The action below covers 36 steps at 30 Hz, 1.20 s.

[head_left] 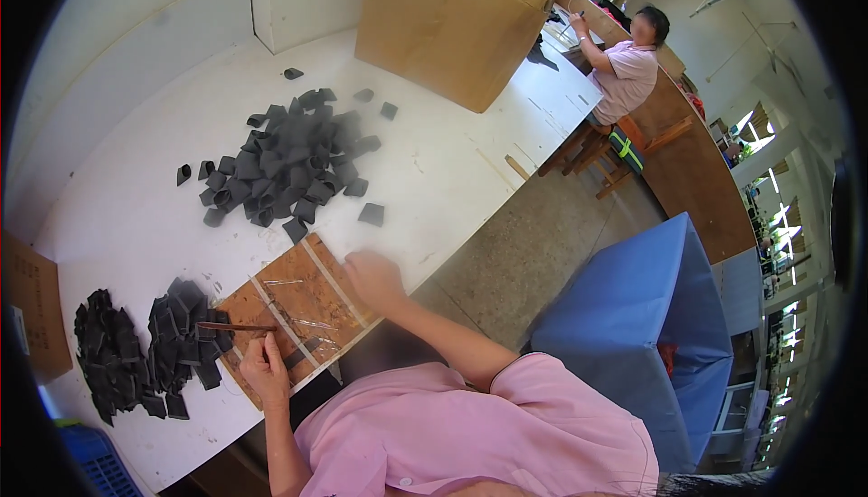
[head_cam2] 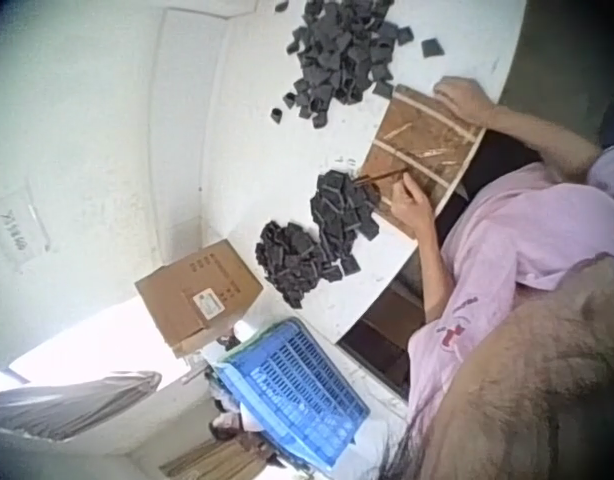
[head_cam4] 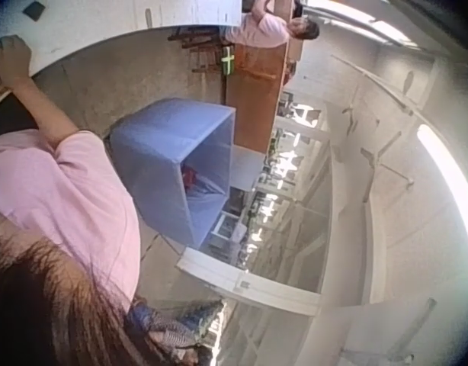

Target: Inspecting and sorting small black rubber components at a workbench in a manufacturing environment.

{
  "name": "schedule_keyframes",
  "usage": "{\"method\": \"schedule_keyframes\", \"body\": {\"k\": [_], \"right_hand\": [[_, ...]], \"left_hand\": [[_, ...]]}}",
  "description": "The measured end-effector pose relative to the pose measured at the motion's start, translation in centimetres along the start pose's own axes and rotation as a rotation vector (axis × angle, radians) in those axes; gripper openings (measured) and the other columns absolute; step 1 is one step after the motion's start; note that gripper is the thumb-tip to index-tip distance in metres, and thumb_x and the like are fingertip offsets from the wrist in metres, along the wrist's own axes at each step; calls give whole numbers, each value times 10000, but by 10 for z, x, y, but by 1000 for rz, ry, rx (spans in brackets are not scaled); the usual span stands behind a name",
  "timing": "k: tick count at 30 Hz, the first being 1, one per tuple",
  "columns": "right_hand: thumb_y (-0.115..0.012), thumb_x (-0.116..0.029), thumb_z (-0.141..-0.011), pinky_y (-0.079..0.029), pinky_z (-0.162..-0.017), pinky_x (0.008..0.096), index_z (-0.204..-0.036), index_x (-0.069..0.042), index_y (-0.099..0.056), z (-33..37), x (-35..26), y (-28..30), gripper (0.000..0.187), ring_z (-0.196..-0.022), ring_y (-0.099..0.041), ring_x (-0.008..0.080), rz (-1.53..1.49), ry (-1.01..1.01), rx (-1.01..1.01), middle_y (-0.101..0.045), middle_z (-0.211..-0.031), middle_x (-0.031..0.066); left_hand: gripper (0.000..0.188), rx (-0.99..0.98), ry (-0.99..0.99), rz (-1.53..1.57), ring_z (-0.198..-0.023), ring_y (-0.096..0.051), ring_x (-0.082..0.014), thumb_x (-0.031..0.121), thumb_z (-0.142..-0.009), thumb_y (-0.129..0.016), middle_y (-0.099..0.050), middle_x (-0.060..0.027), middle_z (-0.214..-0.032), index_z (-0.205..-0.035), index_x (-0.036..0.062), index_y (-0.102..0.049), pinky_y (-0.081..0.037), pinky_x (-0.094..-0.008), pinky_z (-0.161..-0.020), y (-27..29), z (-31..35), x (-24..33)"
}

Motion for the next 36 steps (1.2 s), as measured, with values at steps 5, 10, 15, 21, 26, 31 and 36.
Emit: {"method": "schedule_keyframes", "body": {"k": [5,10,15,21,26,31,36], "right_hand": [[-607,-142,-822,-473,-585,378,-813,-44,-564,0,-2,2,107,-681,-587,282,-49,-33,17,-567,-726,107],[-599,-136,-824,-473,-589,380,-808,-46,-564,-1,-2,2,97,-685,-589,282,-37,-25,17,-569,-728,107],[-592,-121,-821,-474,-591,383,-797,-49,-564,0,-4,2,80,-688,-591,285,-22,-4,42,-569,-725,106],[-586,-113,-815,-482,-603,389,-794,-50,-573,1,-2,1,68,-701,-595,290,-29,-4,53,-583,-744,111],[-586,-110,-811,-484,-607,391,-798,-49,-577,1,-2,1,63,-705,-597,294,-18,-3,41,-591,-753,111],[-585,-106,-809,-484,-605,392,-800,-51,-574,1,-3,2,56,-704,-596,296,-26,-9,39,-591,-754,111],[-585,-100,-807,-481,-601,394,-804,-52,-570,1,-2,1,50,-702,-595,301,-40,-8,36,-591,-754,111]], "left_hand": [[294,12,-21,22,-455,-425,-235,168,-901,-565,-465,-130,-530,-667,0,-503,-330,-354,-455,0,-1,-2],[294,36,-20,61,-454,-419,-200,168,-902,-564,-460,-115,-524,-667,0,-511,-321,-341,-450,0,0,-3],[294,32,-4,85,-464,-443,-181,167,-903,-562,-481,-101,-529,-664,1,-518,-340,-327,-456,0,-1,-2],[294,37,10,146,-480,-458,-151,161,-906,-560,-505,-72,-537,-662,3,-515,-362,-305,-474,2,0,-1],[300,48,6,146,-492,-458,-133,162,-910,-556,-507,-61,-540,-659,5,-506,-358,-296,-479,3,0,-3],[303,42,14,186,-495,-443,-118,163,-914,-550,-500,-48,-538,-658,8,-504,-340,-286,-473,3,1,-6],[302,48,23,210,-496,-427,-108,165,-918,-548,-490,-39,-537,-663,9,-506,-333,-278,-473,2,2,-10]]}}
Point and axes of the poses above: each hand's wrist, its own z-axis away from the middle knuckle, its own y-axis out of the back of the hand, x = y × z, the point moved 1 cm from there along -z, towards the middle knuckle
